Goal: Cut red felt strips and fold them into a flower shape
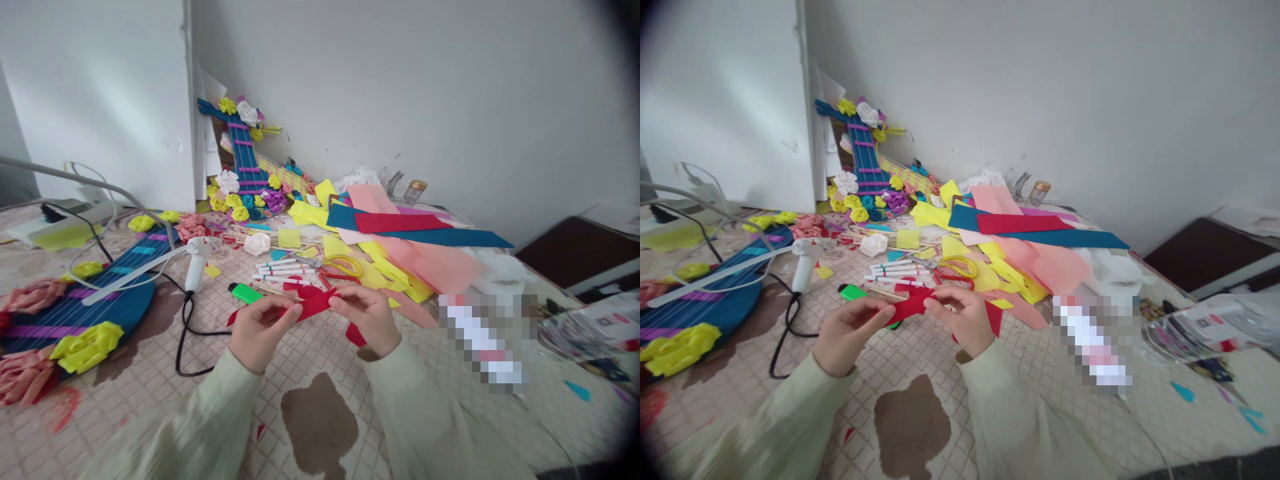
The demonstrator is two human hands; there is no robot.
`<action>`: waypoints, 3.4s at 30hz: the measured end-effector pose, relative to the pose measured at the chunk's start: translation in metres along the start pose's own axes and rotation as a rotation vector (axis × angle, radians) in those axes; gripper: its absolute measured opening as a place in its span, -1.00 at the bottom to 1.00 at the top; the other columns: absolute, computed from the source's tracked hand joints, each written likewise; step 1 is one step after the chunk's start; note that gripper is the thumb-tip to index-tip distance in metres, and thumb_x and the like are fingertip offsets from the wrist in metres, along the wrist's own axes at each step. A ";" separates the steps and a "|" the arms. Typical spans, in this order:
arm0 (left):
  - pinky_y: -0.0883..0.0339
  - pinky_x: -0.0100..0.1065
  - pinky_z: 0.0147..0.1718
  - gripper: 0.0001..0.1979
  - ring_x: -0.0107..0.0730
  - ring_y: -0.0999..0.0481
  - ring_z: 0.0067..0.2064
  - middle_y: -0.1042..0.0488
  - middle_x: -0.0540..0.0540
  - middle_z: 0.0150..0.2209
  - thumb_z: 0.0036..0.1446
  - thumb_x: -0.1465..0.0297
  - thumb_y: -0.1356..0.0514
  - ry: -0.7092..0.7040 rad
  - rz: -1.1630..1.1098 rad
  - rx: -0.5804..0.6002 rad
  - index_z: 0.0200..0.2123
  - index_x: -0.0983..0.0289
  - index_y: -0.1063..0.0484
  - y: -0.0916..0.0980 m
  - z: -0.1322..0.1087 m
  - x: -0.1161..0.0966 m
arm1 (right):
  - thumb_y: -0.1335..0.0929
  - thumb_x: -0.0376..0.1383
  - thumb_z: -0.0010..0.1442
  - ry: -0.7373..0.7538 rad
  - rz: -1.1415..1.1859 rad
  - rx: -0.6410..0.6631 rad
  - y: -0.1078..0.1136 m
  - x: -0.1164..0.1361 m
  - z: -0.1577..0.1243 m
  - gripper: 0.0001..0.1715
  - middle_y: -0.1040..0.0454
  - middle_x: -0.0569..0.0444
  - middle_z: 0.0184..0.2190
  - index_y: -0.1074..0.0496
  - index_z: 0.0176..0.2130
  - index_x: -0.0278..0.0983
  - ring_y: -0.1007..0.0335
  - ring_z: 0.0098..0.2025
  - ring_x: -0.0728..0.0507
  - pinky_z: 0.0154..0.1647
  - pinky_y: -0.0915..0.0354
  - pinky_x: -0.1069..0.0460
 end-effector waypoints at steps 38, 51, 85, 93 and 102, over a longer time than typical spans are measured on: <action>-0.37 -0.31 -0.50 -0.63 -0.30 -0.49 -0.52 -0.50 0.13 -0.55 -0.27 0.23 -0.28 0.477 -0.478 0.272 -0.41 0.39 -0.41 -0.033 -0.013 0.026 | -0.40 -0.28 -0.13 -0.019 0.178 0.086 -0.005 -0.008 0.003 -0.79 -0.42 0.10 -0.43 -0.38 -0.38 -0.25 -0.33 -0.37 -0.03 -0.37 -0.32 0.06; -0.38 -0.42 -0.51 -0.81 -0.42 -0.47 -0.53 -0.50 0.07 -0.56 -0.26 0.35 -0.28 0.368 -0.164 0.319 -0.55 0.36 -0.44 -0.034 -0.013 0.031 | -0.40 -0.25 -0.14 -0.033 0.095 0.069 -0.006 -0.009 0.002 -0.77 -0.43 0.11 -0.47 -0.38 -0.39 -0.26 -0.33 -0.41 -0.04 -0.38 -0.30 0.05; -0.41 -0.44 -0.49 -0.77 -0.43 -0.50 -0.54 -0.52 0.07 -0.55 -0.18 0.30 -0.23 0.458 -0.140 0.358 -0.51 0.39 -0.42 -0.039 -0.017 0.041 | -0.40 -0.26 -0.14 -0.112 0.132 -0.035 0.002 -0.018 0.001 -0.78 -0.41 0.11 -0.45 -0.38 -0.39 -0.27 -0.30 -0.41 0.00 -0.41 -0.26 0.12; -0.38 -0.50 -0.55 -0.77 -0.48 -0.48 -0.57 -0.51 0.07 -0.58 -0.07 0.30 -0.15 0.371 0.010 0.374 -0.56 0.38 -0.42 -0.036 -0.014 0.038 | -0.40 -0.26 -0.15 -0.122 0.153 -0.034 0.001 -0.017 0.002 -0.78 -0.41 0.11 -0.46 -0.38 -0.40 -0.27 -0.31 -0.40 -0.02 -0.40 -0.26 0.09; -0.37 -0.50 -0.58 -0.78 -0.44 -0.49 -0.57 -0.51 0.07 -0.56 -0.06 0.30 -0.13 0.321 0.044 0.300 -0.53 0.36 -0.40 -0.030 -0.011 0.031 | -0.39 -0.22 -0.13 -0.276 0.314 0.078 -0.016 -0.030 -0.003 -0.73 -0.41 0.09 -0.48 -0.41 -0.36 -0.30 -0.28 -0.47 0.01 -0.45 -0.22 0.09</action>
Point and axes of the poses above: each hand's wrist, its own z-axis towards the middle knuckle, its own y-axis out of the back of the hand, x = y × z, the point moved 8 cm from there along z, towards the middle knuckle
